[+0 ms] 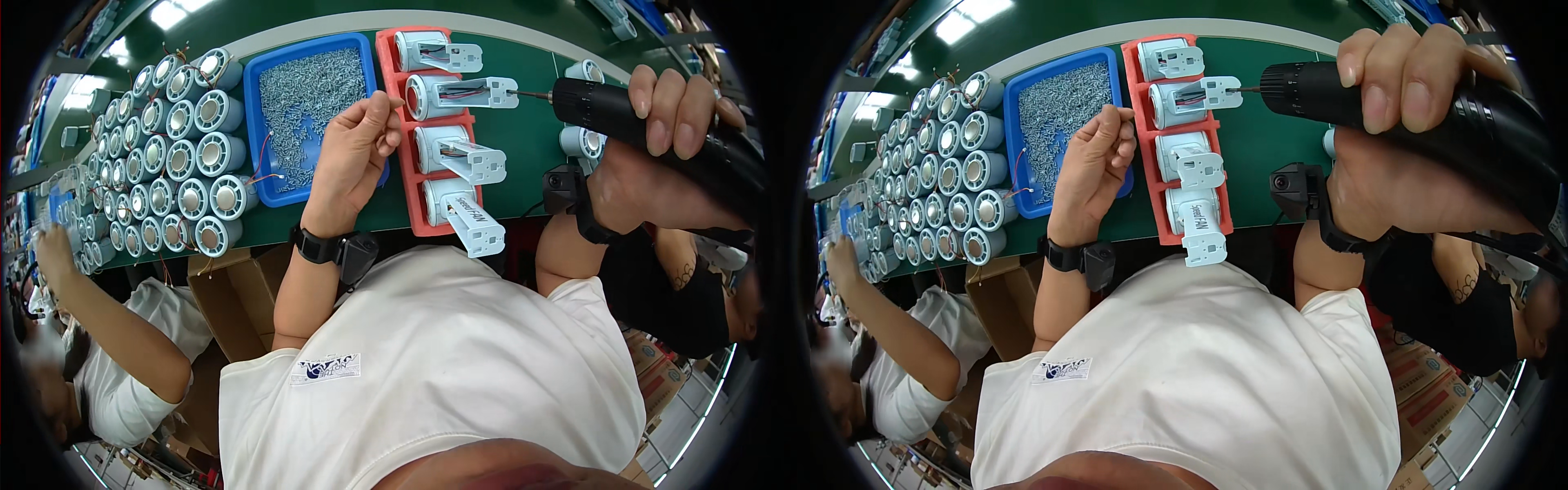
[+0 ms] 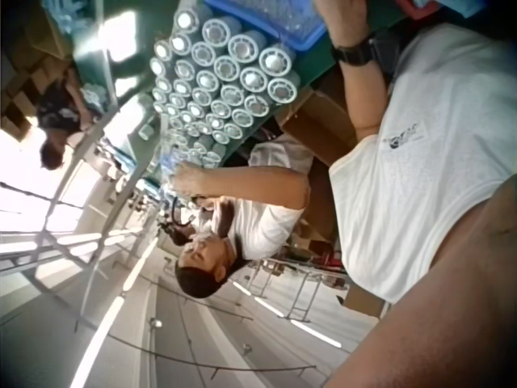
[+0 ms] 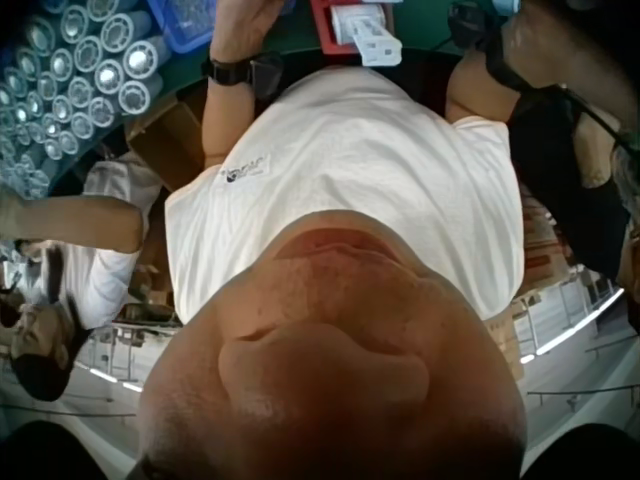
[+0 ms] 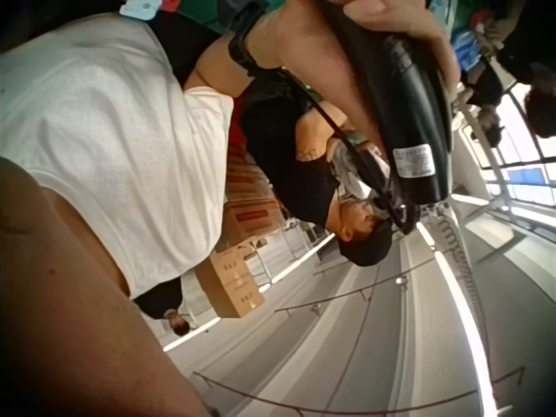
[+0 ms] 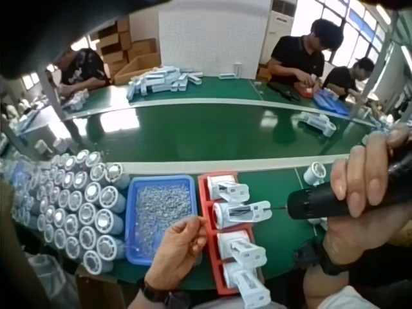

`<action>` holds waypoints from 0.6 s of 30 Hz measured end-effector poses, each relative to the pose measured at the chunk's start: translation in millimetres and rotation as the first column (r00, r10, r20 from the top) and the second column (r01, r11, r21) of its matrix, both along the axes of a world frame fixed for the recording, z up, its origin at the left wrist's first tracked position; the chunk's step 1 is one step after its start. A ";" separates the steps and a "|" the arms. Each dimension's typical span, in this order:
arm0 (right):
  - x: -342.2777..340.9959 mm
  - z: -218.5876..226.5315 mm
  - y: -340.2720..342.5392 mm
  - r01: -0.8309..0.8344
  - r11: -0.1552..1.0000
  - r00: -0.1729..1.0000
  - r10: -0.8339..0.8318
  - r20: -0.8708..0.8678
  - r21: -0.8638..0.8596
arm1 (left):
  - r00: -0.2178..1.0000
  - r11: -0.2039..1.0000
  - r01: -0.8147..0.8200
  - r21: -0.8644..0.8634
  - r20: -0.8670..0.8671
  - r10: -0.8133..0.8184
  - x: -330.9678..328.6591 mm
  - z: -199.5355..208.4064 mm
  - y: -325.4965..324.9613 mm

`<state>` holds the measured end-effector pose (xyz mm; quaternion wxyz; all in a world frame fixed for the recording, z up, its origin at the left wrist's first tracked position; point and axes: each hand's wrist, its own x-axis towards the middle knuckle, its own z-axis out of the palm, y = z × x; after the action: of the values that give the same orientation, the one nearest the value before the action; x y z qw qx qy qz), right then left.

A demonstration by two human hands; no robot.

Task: Assemble electronic components using an electric screwdriver on a production line.

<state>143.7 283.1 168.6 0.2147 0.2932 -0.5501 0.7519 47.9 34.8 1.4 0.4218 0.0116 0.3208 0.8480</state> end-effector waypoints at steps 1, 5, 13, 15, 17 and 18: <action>-2.1 -0.6 -1.7 -0.005 1.000 1.000 0.005 0.007 -0.015 | 0.999 0.999 -0.045 -0.024 -0.003 0.045 -0.7 -0.5 2.6; -10.5 -1.9 -7.5 -0.026 1.000 1.000 0.026 0.016 -0.006 | 0.990 0.984 -0.134 -0.116 0.025 0.137 0.7 9.8 15.4; -26.4 3.2 -17.1 -0.077 0.977 0.997 0.079 0.002 0.200 | 0.992 0.987 -0.124 -0.103 0.017 0.126 -6.9 2.6 20.3; -28.5 2.3 -20.3 -0.056 0.983 0.998 0.055 0.010 0.176 | 0.994 0.989 -0.109 -0.099 0.007 0.110 -5.6 1.9 21.7; -29.2 1.4 -23.3 -0.032 0.988 0.999 0.030 0.016 0.154 | 0.993 0.986 -0.120 -0.118 0.009 0.122 -3.2 2.7 24.0; -28.8 1.6 -24.2 -0.021 0.989 1.000 0.018 0.018 0.144 | 0.992 0.984 -0.125 -0.126 0.010 0.128 -1.8 3.6 25.5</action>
<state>114.9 259.0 170.2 0.1811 0.3070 -0.6018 0.7147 46.1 60.4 5.0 0.3698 -0.0428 0.3698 0.8513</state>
